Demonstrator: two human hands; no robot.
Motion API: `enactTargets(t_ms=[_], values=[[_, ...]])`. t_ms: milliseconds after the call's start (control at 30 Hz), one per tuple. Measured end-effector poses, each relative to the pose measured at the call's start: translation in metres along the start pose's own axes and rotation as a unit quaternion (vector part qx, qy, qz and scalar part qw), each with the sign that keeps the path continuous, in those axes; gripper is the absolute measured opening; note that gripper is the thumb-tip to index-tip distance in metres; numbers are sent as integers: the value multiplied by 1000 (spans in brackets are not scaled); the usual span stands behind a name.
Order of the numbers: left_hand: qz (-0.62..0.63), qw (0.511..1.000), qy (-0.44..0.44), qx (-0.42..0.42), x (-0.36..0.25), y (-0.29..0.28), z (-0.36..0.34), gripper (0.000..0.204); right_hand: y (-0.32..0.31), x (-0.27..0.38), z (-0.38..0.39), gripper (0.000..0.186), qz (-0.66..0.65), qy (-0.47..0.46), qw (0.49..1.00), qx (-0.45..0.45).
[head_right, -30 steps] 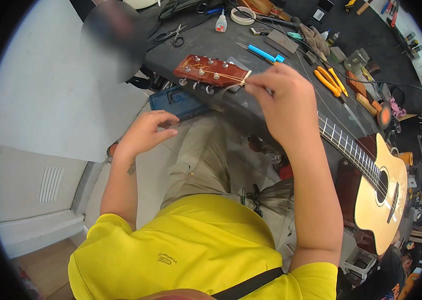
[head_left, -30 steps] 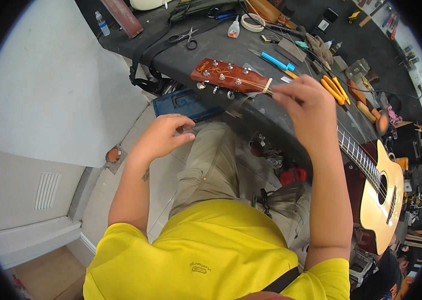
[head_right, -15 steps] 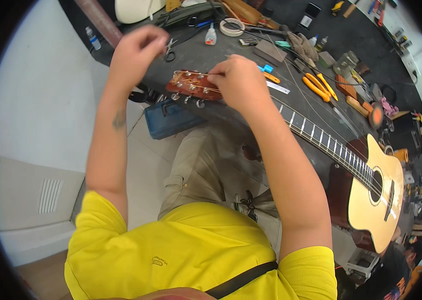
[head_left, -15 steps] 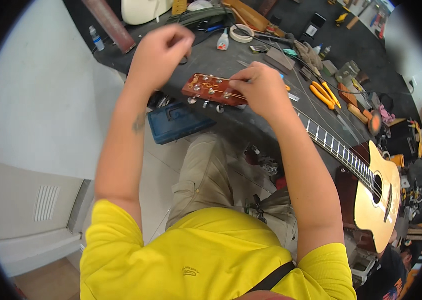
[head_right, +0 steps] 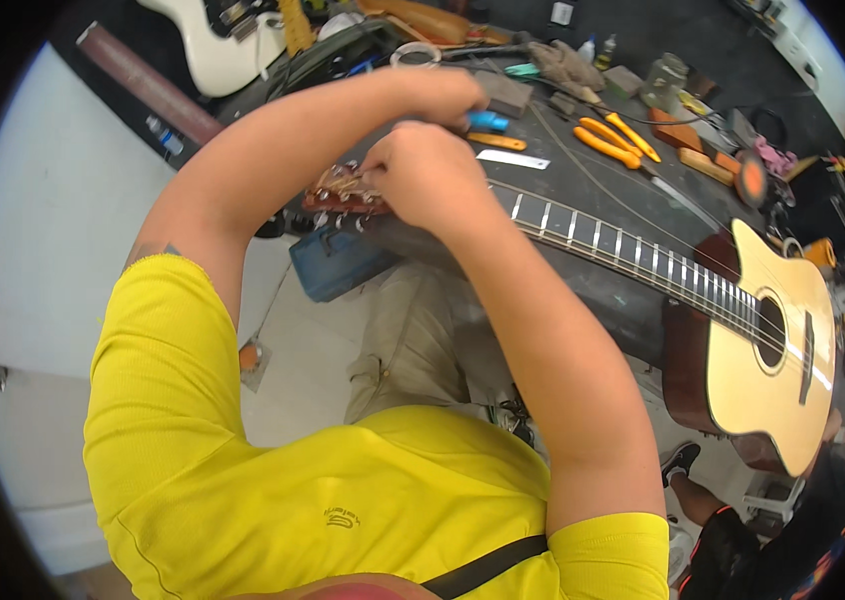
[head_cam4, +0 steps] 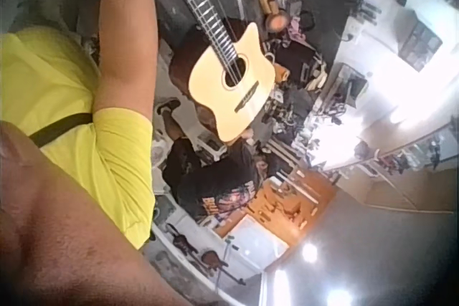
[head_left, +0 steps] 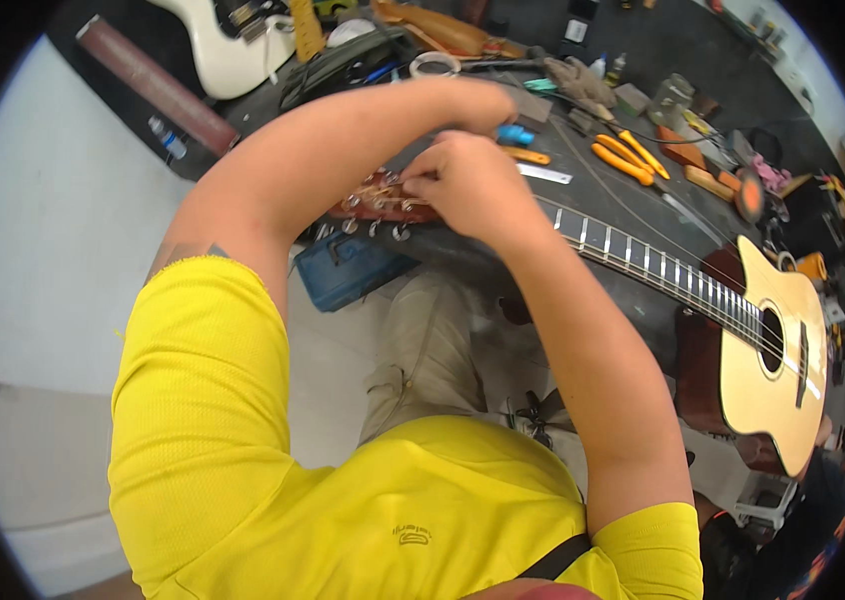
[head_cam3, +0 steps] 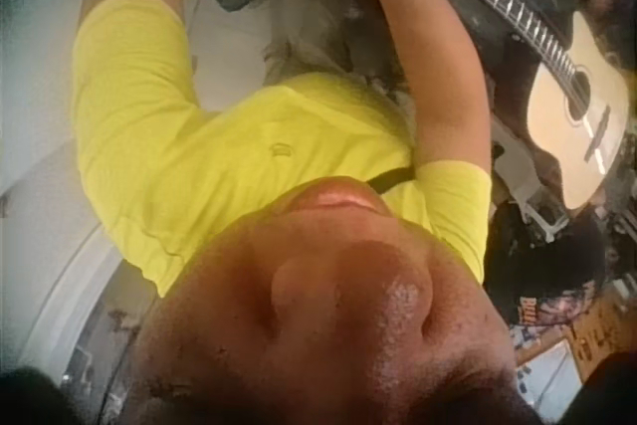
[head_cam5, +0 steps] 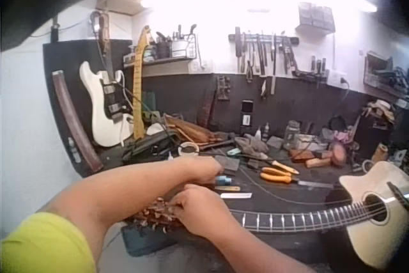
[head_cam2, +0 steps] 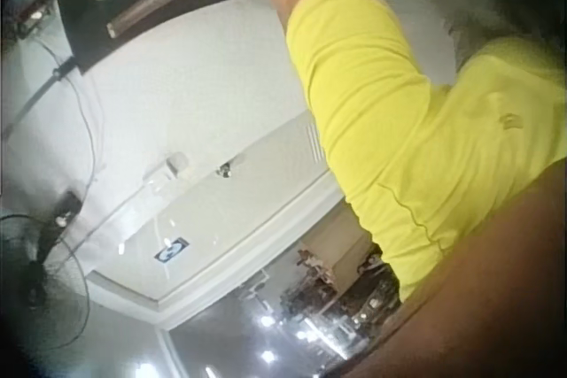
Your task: The person threads a guitar string through a tuning peg, loops the wire around itself by hand, and then uses a manual string winder to tighten the string at the headstock while holding the guitar steady.
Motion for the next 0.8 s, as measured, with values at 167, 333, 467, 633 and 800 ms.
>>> enactTargets(t_ms=[167,333,467,633,800], values=[[144,956,-149,-209,33,-49,82,36,2,2,-1,20,-66,31,997,-26],[365,795,-216,-433,40,-11,230,29,3,13,-13,20,18,-5,1000,7],[600,538,-327,-494,-22,65,302,16,20,20,-25,21,41,-45,997,47],[636,493,-323,-499,-76,111,279,20,32,31,-33,22,87,-53,992,78],[507,575,-363,-530,-75,107,260,27,36,30,-35,22,93,-50,991,76]])
Point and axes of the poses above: each hand's wrist, its own z-axis away from the middle knuckle, its own y-axis out of the palm, x = y × z, the point moved 2 cm from there along -z, towards the middle knuckle, and after that the axes turned 2 degrees about -x, right-handed, at the moved point
